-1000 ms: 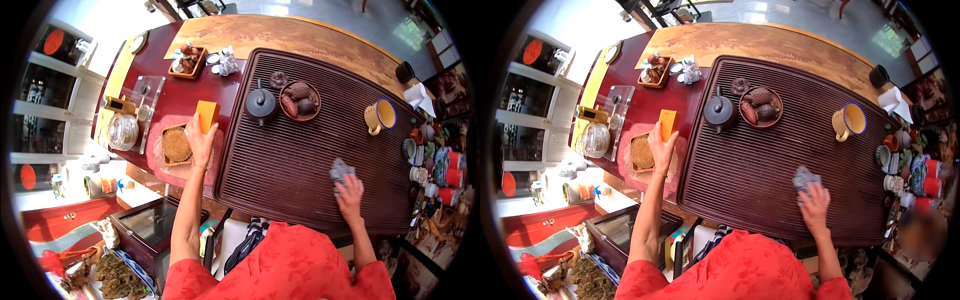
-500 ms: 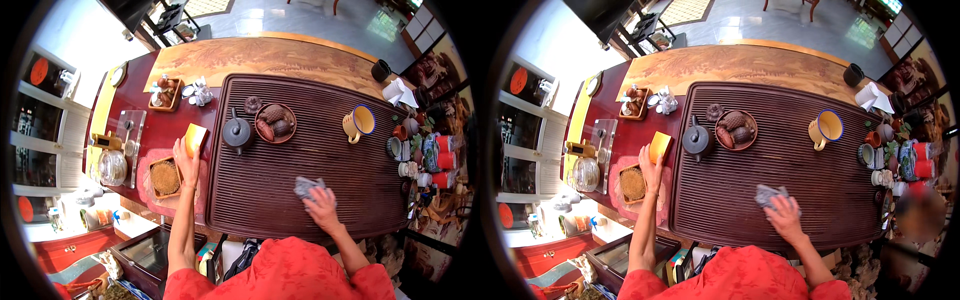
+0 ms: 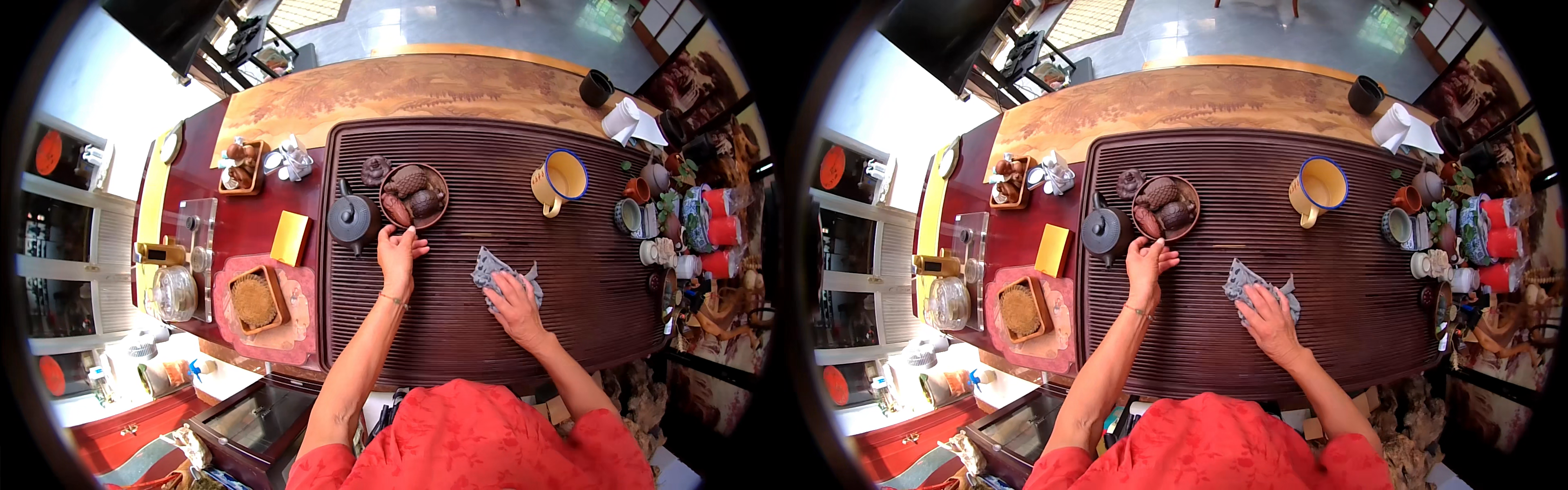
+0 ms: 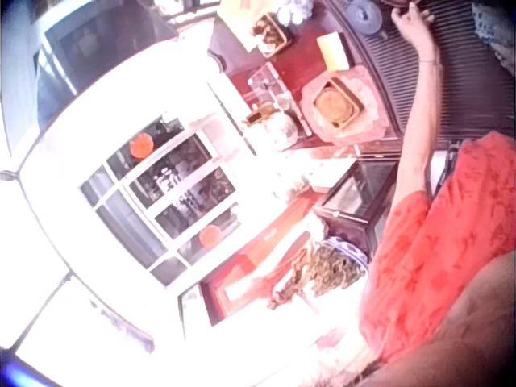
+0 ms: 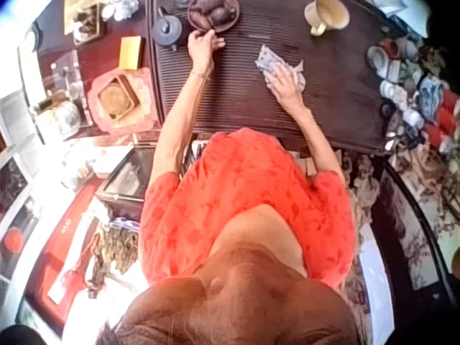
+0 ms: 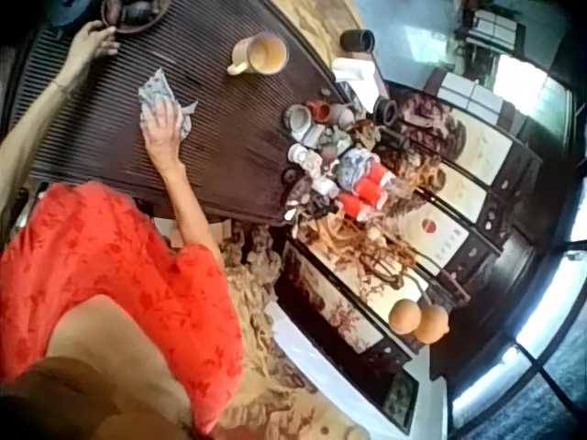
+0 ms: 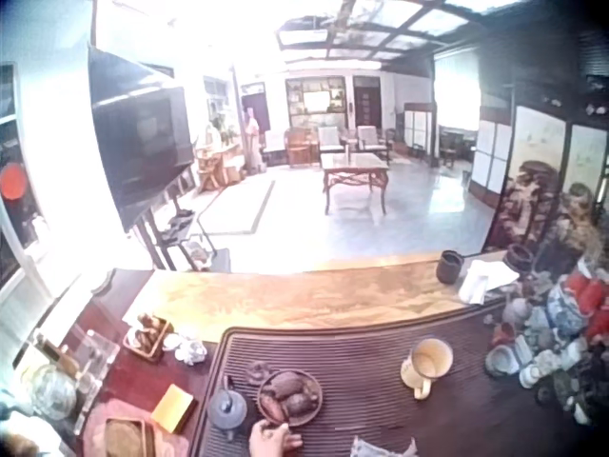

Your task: The person wipes a wooden tea table with a cloth, including cleaning a small fan and wiping a tea tray and various tea-making objects.

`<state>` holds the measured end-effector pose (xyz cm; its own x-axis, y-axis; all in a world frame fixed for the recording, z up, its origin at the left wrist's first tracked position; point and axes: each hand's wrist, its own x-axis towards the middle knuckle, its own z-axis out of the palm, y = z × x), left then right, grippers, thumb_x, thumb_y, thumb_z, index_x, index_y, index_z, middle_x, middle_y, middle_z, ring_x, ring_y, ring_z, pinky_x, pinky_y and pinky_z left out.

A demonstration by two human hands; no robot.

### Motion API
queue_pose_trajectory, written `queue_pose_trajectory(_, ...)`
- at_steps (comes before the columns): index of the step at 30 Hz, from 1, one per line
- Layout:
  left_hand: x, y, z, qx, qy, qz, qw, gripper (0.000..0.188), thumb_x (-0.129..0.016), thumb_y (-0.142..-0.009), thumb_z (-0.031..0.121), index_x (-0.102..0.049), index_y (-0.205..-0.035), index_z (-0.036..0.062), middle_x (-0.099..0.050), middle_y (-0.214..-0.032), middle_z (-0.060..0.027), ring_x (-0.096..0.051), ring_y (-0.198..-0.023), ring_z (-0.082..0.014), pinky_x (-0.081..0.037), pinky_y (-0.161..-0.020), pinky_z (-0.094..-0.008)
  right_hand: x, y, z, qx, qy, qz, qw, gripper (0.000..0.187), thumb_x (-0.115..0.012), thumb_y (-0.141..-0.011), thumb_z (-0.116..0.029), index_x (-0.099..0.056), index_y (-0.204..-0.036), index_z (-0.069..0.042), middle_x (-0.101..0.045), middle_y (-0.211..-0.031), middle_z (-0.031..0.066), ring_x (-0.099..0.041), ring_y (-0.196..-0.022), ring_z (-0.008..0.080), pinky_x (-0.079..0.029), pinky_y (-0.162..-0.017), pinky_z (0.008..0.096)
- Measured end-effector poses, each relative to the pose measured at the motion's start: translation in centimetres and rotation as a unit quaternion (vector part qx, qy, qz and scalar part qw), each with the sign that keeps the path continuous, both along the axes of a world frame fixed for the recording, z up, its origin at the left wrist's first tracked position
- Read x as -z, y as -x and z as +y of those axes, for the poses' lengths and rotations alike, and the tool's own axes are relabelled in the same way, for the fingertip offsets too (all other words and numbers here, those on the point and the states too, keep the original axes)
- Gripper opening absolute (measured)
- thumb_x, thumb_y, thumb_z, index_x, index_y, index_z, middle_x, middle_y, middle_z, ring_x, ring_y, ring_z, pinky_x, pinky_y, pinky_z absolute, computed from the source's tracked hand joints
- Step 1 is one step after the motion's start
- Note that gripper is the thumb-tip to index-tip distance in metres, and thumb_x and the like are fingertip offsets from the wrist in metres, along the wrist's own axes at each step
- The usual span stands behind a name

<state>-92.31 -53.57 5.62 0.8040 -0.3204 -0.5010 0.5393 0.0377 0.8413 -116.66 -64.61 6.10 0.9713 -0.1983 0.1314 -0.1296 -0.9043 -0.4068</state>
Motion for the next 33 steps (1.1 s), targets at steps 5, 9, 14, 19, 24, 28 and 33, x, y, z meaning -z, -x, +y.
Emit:
queue_pose_trajectory(5,0.6,0.0,-1.7,-0.035,-0.031,-0.022,0.999,0.052,-0.056,-0.084,-0.001,-0.029,-0.128,-0.0064,-0.057,-0.081,-0.0131,-0.064,-0.062,-0.0216,-0.056,-0.055,-0.0294,1.1,-5.6,-3.8,0.061,0.012,-0.061,0.996,0.042,-0.064,-0.076,-0.003,-0.055,-0.118,-0.008,-0.047,-0.131,0.0126,-0.041,-0.125,0.0303,-0.031,-0.102,0.0497)
queue_pose_trajectory(9,0.1,0.2,-3.5,-0.061,-0.101,-0.047,0.992,0.053,-0.057,-0.080,-0.003,-0.032,-0.127,-0.0051,-0.057,-0.081,-0.0120,-0.063,-0.056,-0.0186,-0.055,-0.048,-0.0270,2.3,-14.8,-8.2,0.202,0.061,-0.121,0.970,0.042,-0.063,-0.080,-0.007,-0.053,-0.121,-0.008,-0.045,-0.132,0.0135,-0.039,-0.125,0.0299,-0.030,-0.102,0.0499)
queue_pose_trajectory(14,0.0,0.2,-3.5,-0.106,-0.141,-0.030,0.984,0.049,-0.056,-0.079,-0.005,-0.034,-0.123,-0.0037,-0.056,-0.081,-0.0117,-0.063,-0.055,-0.0199,-0.054,-0.043,-0.0274,2.4,-10.6,-4.4,0.091,0.009,-0.063,0.994,0.045,-0.064,-0.078,-0.005,-0.053,-0.122,-0.008,-0.044,-0.133,0.0131,-0.039,-0.126,0.0305,-0.029,-0.102,0.0525)
queue_pose_trajectory(19,0.1,0.8,-5.0,-0.152,-0.159,-0.039,0.975,0.032,-0.055,-0.079,-0.005,-0.042,-0.108,-0.0012,-0.058,-0.077,-0.0101,-0.062,-0.054,-0.0170,-0.053,-0.043,-0.0262,2.5,-6.5,-4.9,0.169,0.039,-0.067,0.983,0.047,-0.065,-0.076,-0.003,-0.053,-0.121,-0.005,-0.043,-0.134,0.0150,-0.039,-0.126,0.0323,-0.029,-0.101,0.0515)
queue_pose_trajectory(24,-0.9,1.0,-4.5,-0.136,-0.202,-0.037,0.969,0.036,-0.058,-0.078,-0.003,-0.043,-0.111,-0.0021,-0.058,-0.075,-0.0100,-0.060,-0.052,-0.0155,-0.052,-0.042,-0.0255,4.4,-13.8,-9.2,0.244,0.061,-0.113,0.961,0.044,-0.065,-0.079,-0.007,-0.051,-0.121,-0.005,-0.043,-0.132,0.0153,-0.038,-0.124,0.0325,-0.030,-0.099,0.0488)
queue_pose_trajectory(28,-0.1,2.2,-1.8,-0.110,-0.190,-0.051,0.974,0.039,-0.057,-0.077,-0.003,-0.045,-0.113,-0.0032,-0.055,-0.069,-0.0067,-0.058,-0.049,-0.0146,-0.051,-0.043,-0.0260,4.9,-21.1,-11.8,0.236,0.074,-0.104,0.963,0.043,-0.066,-0.079,-0.012,-0.053,-0.120,-0.008,-0.044,-0.131,0.0131,-0.038,-0.124,0.0309,-0.031,-0.099,0.0478)
queue_pose_trajectory(33,-0.5,4.3,0.8,-0.069,-0.189,-0.056,0.978,0.031,-0.056,-0.076,-0.005,-0.048,-0.106,-0.0023,-0.053,-0.062,-0.0037,-0.057,-0.048,-0.0136,-0.050,-0.042,-0.0253,6.1,-29.9,-12.2,0.205,0.070,-0.111,0.970,0.045,-0.068,-0.077,-0.016,-0.053,-0.120,-0.011,-0.045,-0.130,0.0112,-0.040,-0.122,0.0288,-0.031,-0.098,0.0464)
